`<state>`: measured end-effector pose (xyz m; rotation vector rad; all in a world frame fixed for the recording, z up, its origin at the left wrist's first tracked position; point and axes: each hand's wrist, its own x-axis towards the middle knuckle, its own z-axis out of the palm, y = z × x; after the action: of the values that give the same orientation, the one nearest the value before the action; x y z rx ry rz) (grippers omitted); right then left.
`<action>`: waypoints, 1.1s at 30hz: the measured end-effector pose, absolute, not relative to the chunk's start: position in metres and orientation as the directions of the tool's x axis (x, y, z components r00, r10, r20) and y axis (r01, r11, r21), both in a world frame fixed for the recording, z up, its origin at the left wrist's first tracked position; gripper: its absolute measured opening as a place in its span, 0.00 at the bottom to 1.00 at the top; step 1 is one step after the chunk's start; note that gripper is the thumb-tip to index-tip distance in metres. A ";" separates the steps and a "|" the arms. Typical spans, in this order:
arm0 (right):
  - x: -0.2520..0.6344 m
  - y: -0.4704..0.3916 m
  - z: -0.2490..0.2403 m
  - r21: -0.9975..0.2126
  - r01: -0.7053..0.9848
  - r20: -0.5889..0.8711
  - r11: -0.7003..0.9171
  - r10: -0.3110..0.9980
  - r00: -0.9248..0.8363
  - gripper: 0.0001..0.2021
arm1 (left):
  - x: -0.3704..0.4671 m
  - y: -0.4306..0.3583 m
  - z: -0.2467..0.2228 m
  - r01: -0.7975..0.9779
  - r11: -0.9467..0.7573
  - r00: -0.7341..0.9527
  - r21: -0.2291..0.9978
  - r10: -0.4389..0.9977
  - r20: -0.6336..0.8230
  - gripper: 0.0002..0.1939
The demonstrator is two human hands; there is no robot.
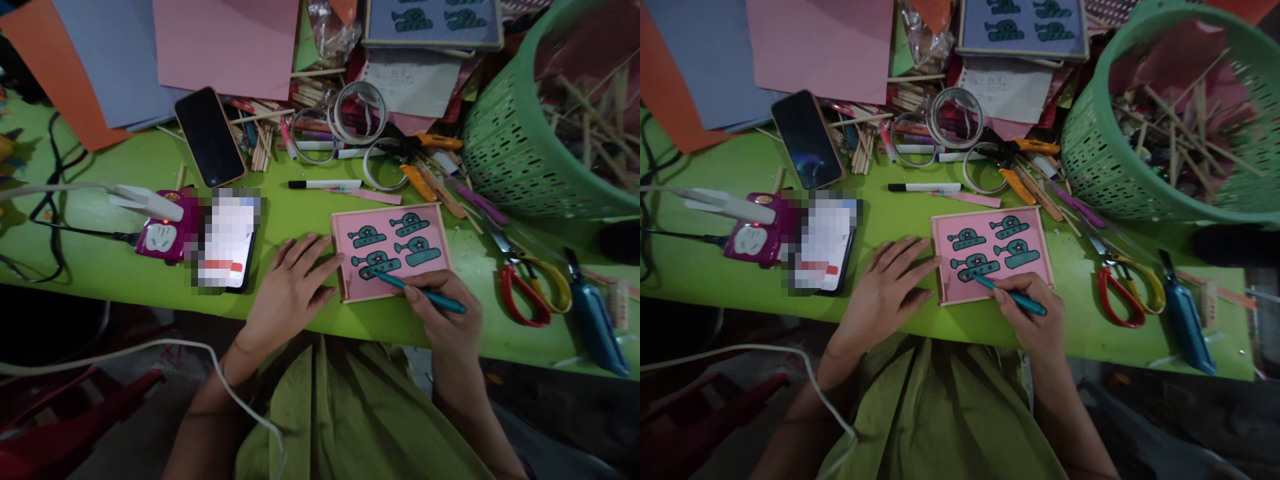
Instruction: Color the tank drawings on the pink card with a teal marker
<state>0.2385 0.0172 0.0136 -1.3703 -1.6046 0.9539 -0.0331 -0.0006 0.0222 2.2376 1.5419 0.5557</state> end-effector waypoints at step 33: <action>0.240 0.015 0.014 -0.928 0.351 0.087 0.126 0.988 -0.124 0.03 | -0.033 -0.001 0.021 0.800 -0.338 0.327 0.495 0.938 0.113 0.23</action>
<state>0.2401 0.0147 0.0143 -1.3346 -1.6065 1.0083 -0.0331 -0.0005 0.0214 2.2478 1.5472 0.5477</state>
